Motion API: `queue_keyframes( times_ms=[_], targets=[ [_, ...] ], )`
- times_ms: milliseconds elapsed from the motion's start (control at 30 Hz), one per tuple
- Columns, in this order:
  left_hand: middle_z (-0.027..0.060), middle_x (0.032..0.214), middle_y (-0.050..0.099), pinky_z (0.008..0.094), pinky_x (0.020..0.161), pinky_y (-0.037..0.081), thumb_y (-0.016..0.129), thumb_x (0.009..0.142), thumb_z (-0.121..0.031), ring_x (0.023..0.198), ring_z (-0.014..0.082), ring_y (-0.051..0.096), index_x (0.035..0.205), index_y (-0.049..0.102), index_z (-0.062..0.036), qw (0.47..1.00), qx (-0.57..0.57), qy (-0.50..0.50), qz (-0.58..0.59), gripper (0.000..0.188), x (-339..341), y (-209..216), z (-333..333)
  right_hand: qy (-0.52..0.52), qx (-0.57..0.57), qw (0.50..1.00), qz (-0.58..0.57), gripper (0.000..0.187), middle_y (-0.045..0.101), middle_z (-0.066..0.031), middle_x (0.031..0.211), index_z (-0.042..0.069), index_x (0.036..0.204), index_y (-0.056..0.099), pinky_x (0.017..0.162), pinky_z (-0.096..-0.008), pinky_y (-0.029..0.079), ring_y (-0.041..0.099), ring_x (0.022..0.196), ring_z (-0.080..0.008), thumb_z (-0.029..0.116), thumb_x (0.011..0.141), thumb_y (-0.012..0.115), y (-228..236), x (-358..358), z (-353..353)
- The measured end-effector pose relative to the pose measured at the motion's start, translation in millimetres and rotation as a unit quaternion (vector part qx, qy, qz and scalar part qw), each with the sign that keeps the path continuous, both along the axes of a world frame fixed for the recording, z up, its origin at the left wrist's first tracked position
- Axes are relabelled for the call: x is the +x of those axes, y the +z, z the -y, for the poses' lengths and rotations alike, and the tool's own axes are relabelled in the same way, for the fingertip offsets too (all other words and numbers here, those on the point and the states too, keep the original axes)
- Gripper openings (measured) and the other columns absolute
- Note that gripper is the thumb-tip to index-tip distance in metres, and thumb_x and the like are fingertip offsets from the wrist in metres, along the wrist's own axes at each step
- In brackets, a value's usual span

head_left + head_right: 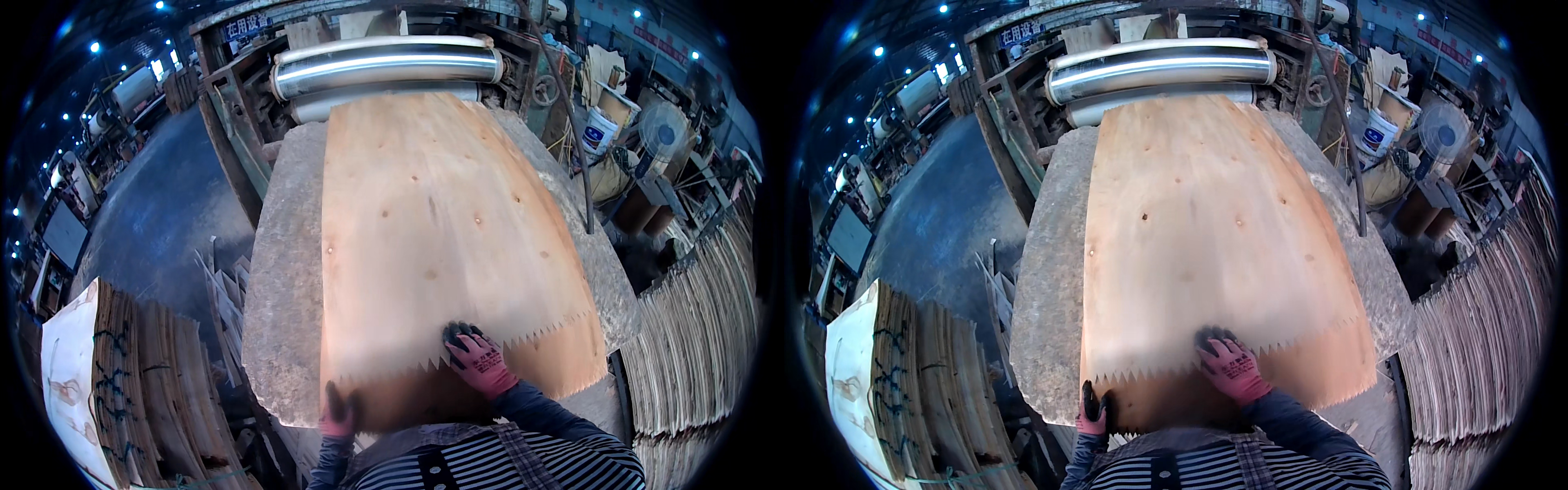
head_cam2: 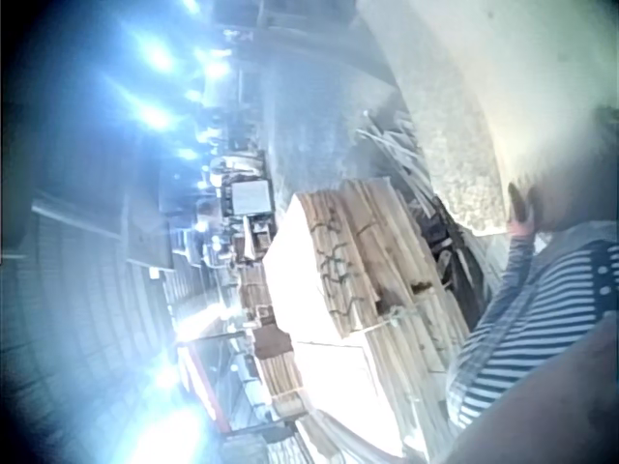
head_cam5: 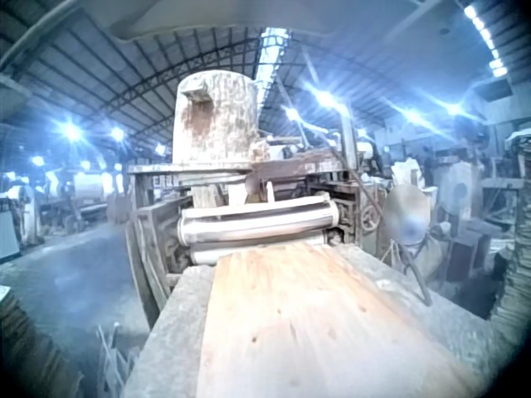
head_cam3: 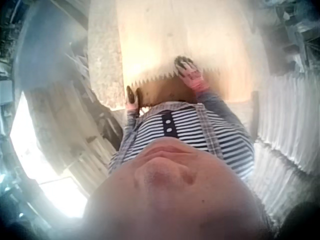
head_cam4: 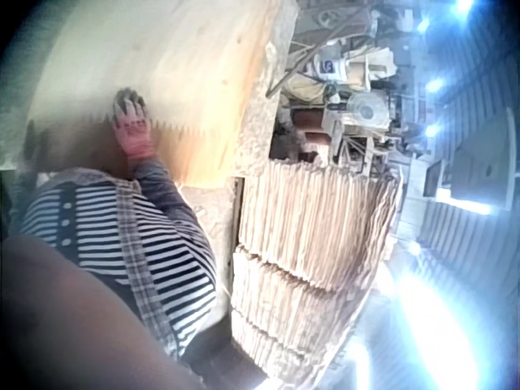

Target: The person feeds large plywood sheets into a roller machine one at a time. They guide each sheet through the rollers and then stack the processed sheets on a pile to the side.

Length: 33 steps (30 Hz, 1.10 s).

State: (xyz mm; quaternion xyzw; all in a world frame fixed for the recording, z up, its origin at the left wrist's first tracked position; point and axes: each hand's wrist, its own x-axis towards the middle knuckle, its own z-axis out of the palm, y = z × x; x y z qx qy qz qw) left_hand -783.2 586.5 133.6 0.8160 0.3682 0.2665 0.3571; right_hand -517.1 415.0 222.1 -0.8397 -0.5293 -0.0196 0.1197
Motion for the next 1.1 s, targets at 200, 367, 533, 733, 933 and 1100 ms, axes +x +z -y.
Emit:
queue_keyframes(
  times_ms=[200,367,533,733,933,1100],
  targets=[
    [0.0211,0.124,0.041,0.0328,0.090,0.038,0.055,0.081,-0.030,0.112,0.0289,0.044,0.125,0.033,0.0033,0.998,-0.049,0.034,-0.005,0.060,-1,8,5,0.002,-0.076,0.997,-0.031,0.037,0.042,-0.0099,0.123,0.021,0.113,0.050,0.090,-0.0448,0.036,0.042,0.110,-0.0322,0.033,0.078,0.050,-19,15,-23],
    [0.0210,0.124,0.040,0.0326,0.090,0.037,0.056,0.080,-0.029,0.113,0.0283,0.043,0.125,0.033,0.0030,0.999,-0.024,0.027,-0.019,0.059,1,8,3,0.004,-0.070,0.996,-0.052,0.039,0.040,-0.0102,0.125,0.022,0.116,0.047,0.090,-0.0472,0.036,0.041,0.111,-0.0334,0.034,0.079,0.048,-31,18,-21],
    [0.0210,0.124,0.041,0.0317,0.092,0.036,0.059,0.079,-0.024,0.113,0.0278,0.044,0.124,0.034,0.0039,0.998,-0.055,0.035,0.019,0.059,0,-6,1,0.003,-0.037,0.999,-0.035,0.039,0.044,-0.0089,0.120,0.022,0.113,0.051,0.090,-0.0445,0.036,0.045,0.108,-0.0308,0.035,0.077,0.051,-37,18,-21],
    [0.0196,0.115,0.050,0.0307,0.087,0.041,0.062,0.076,-0.018,0.105,0.0236,0.051,0.120,0.039,0.0041,0.995,-0.022,0.056,0.078,0.054,-3,-13,2,0.017,0.014,1.000,0.009,0.039,0.047,-0.0067,0.116,0.023,0.110,0.054,0.089,-0.0438,0.037,0.047,0.105,-0.0282,0.037,0.074,0.054,-42,19,-19],
    [0.0246,0.127,0.035,0.0334,0.093,0.035,0.050,0.085,-0.025,0.115,0.0305,0.040,0.127,0.029,0.0047,0.998,-0.028,0.012,-0.056,0.055,-3,-1,3,0.018,0.009,1.000,0.008,0.039,0.048,-0.0065,0.115,0.023,0.109,0.055,0.088,-0.0447,0.037,0.047,0.103,-0.0277,0.039,0.073,0.055,-44,20,-17],
    [0.0235,0.123,0.041,0.0316,0.090,0.038,0.052,0.084,-0.021,0.112,0.0269,0.044,0.127,0.029,0.0029,0.997,-0.040,0.032,-0.064,0.055,0,4,8,0.016,0.004,1.000,0.018,0.038,0.049,-0.0065,0.112,0.023,0.107,0.056,0.086,-0.0451,0.038,0.049,0.100,-0.0274,0.039,0.072,0.055,-41,20,-18]
  ],
)
